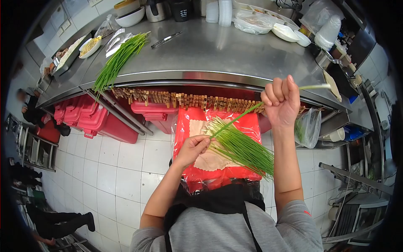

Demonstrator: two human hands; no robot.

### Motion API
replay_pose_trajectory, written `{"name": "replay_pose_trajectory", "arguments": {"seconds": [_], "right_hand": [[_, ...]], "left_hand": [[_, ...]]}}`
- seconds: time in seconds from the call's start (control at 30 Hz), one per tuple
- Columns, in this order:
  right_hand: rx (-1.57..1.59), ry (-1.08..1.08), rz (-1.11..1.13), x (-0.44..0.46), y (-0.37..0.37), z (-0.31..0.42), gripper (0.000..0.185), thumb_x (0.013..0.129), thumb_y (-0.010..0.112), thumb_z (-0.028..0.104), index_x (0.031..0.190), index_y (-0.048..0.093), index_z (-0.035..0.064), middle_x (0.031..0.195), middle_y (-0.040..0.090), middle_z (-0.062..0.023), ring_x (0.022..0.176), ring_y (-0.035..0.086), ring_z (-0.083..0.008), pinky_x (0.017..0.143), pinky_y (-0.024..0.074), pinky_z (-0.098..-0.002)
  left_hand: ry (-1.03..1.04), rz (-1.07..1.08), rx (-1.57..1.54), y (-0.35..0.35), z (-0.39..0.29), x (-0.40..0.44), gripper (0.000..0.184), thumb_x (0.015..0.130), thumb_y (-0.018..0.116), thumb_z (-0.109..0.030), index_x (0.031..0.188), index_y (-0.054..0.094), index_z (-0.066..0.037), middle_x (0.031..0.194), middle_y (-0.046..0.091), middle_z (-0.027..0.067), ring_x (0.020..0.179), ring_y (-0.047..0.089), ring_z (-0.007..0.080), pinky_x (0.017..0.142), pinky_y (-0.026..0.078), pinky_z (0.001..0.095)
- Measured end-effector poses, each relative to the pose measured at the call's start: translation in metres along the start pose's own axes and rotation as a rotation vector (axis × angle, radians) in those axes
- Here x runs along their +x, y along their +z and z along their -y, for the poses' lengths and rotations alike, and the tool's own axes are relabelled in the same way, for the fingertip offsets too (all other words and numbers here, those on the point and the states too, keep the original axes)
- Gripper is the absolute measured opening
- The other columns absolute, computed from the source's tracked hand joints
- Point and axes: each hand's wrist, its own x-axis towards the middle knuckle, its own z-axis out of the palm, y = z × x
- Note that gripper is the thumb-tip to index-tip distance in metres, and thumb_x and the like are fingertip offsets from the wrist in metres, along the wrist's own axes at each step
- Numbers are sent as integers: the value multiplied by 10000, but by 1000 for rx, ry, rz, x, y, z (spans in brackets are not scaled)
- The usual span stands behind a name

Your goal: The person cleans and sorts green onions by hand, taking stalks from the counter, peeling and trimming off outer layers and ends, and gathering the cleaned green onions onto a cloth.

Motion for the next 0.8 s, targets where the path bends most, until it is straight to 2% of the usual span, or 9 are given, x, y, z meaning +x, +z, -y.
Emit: {"name": "replay_pose_trajectory", "arguments": {"seconds": [0.23,0.3,0.33,0.43,0.47,0.5,0.57,0.67,0.8], "right_hand": [[38,60,395,-39,19,16,508,997,313,348,552,242,112,514,228,25,430,173,-75,400,172,-258],[-87,97,377,-46,16,35,496,997,323,325,558,237,111,514,214,30,432,168,-67,403,155,-254],[-239,258,368,-46,9,41,478,979,391,302,563,382,68,503,355,3,416,293,-96,399,254,-287],[-1053,413,599,-51,-6,-2,366,938,479,271,688,571,20,598,555,-71,506,482,-167,498,411,-332],[-1240,586,632,-61,-28,-31,297,906,514,264,777,610,15,703,608,-104,613,549,-207,586,450,-359],[-1425,763,657,-75,-53,-63,267,875,550,258,866,650,10,808,661,-138,719,616,-246,674,488,-385],[-1755,828,654,-108,-79,-111,231,823,583,235,879,661,25,865,648,-186,798,632,-317,721,499,-424],[-1869,811,535,-137,-104,-147,237,782,628,264,890,674,59,808,637,-183,806,617,-353,713,497,-431],[-1774,763,472,-133,-114,-143,215,763,652,269,826,692,68,773,642,-187,739,621,-358,690,493,-425]], "left_hand": [[-3,-457,-381,-22,25,20,218,920,525,-164,962,633,21,673,520,-30,544,410,43,498,329,184],[-35,-410,-273,-21,35,17,237,923,520,-180,943,639,24,686,539,-21,566,455,55,523,367,196],[-54,-387,-220,-19,42,13,248,925,518,-189,934,642,25,693,548,-16,578,478,61,535,386,201],[-35,-413,189,-17,66,11,272,934,500,-192,920,649,35,735,589,10,651,564,115,621,451,239],[52,-456,568,-24,75,9,207,891,553,-155,928,661,19,805,624,61,768,617,201,714,478,271],[173,-509,676,-22,77,6,173,862,572,-121,935,664,6,815,618,81,788,615,218,719,481,290],[418,-613,887,-16,76,3,162,804,610,-53,951,669,-20,834,605,120,828,612,251,728,488,327],[381,-669,880,-8,56,-2,212,750,620,13,955,666,-16,883,595,134,892,598,271,767,487,345],[167,-461,723,-12,57,-6,202,807,612,-37,1004,644,-8,868,623,75,830,608,179,736,484,287]]}}
